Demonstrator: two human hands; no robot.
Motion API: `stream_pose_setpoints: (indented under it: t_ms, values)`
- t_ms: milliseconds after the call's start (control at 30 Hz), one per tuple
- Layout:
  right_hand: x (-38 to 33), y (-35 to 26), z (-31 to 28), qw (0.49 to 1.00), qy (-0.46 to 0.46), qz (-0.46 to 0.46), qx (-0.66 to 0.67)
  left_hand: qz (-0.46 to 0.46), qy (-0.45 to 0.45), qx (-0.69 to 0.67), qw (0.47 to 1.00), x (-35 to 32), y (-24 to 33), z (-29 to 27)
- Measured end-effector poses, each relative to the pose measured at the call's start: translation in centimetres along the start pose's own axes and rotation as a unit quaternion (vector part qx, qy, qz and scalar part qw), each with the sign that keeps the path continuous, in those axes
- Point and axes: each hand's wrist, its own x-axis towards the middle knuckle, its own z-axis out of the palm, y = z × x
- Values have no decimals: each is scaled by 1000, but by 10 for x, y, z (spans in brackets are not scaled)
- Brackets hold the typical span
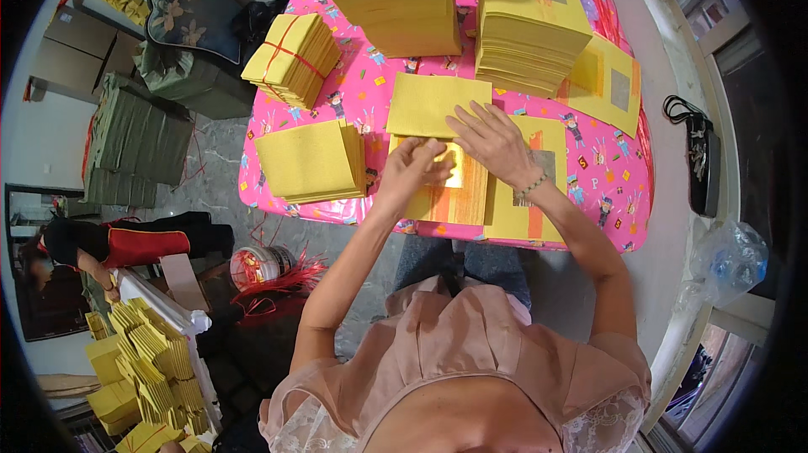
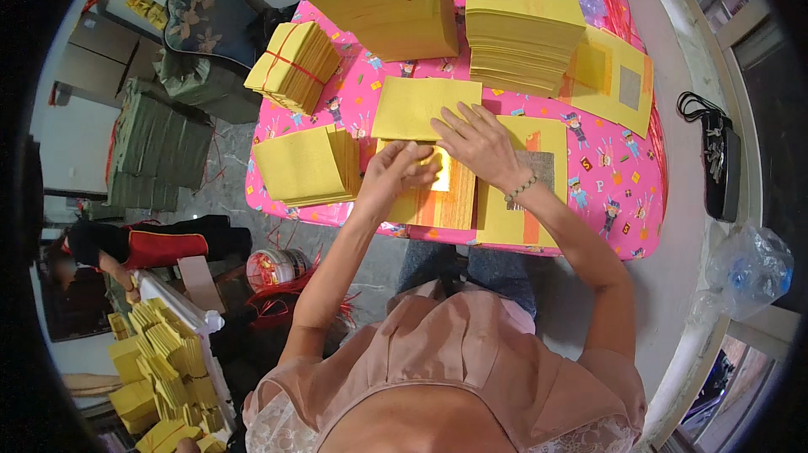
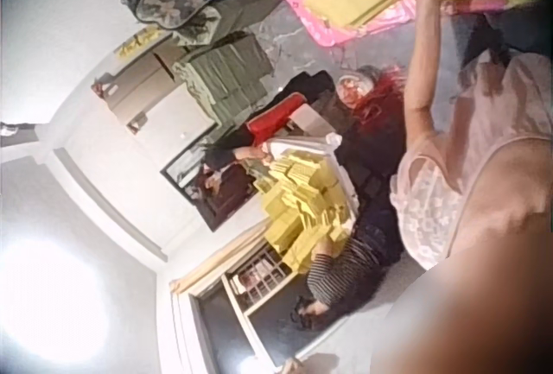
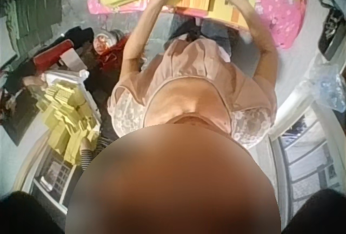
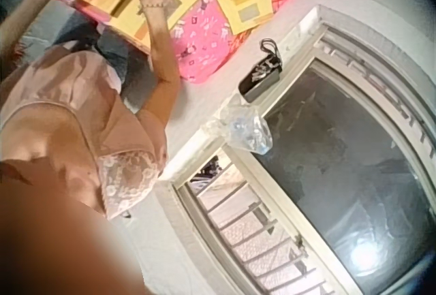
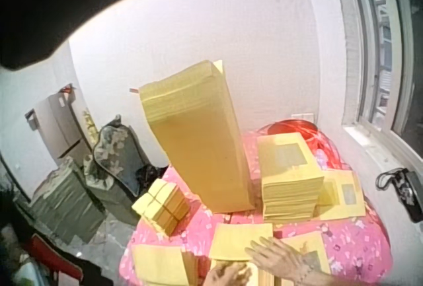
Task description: The person is stacking and sorting yellow joss paper sheets on a pink table.
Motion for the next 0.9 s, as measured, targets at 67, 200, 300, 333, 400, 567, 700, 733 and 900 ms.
stream_pose_setpoints:
  t_ms: [67,200,300,333,400,567,700,733,900]
  values:
    - [-2,1,0,1000,4,-19,2,-32,-1,-27,999,13,-2,-4]
    - [0,-1,-7,1000,-9,-15,14,24,47,-61,997,21,-12,2]
    - [4,0,-18,999,-16,-20,21,28,36,-70,996,20,-11,3]
    - [4,1,-21,999,-19,-21,26,39,41,-67,996,17,-12,6]
    - [4,2,-26,998,3,8,63,53,43,-64,996,12,-12,11]
    - [40,-4,-69,978,72,164,110,170,40,-56,983,-20,-11,9]
    - [67,-5,-91,984,69,70,150,201,37,-37,978,-47,-6,-11]
    - [70,-6,-93,971,-10,45,235,203,41,-37,978,-52,-7,-18]
    - [100,-41,-81,901,-178,91,385,249,35,-62,966,-83,-14,-69]
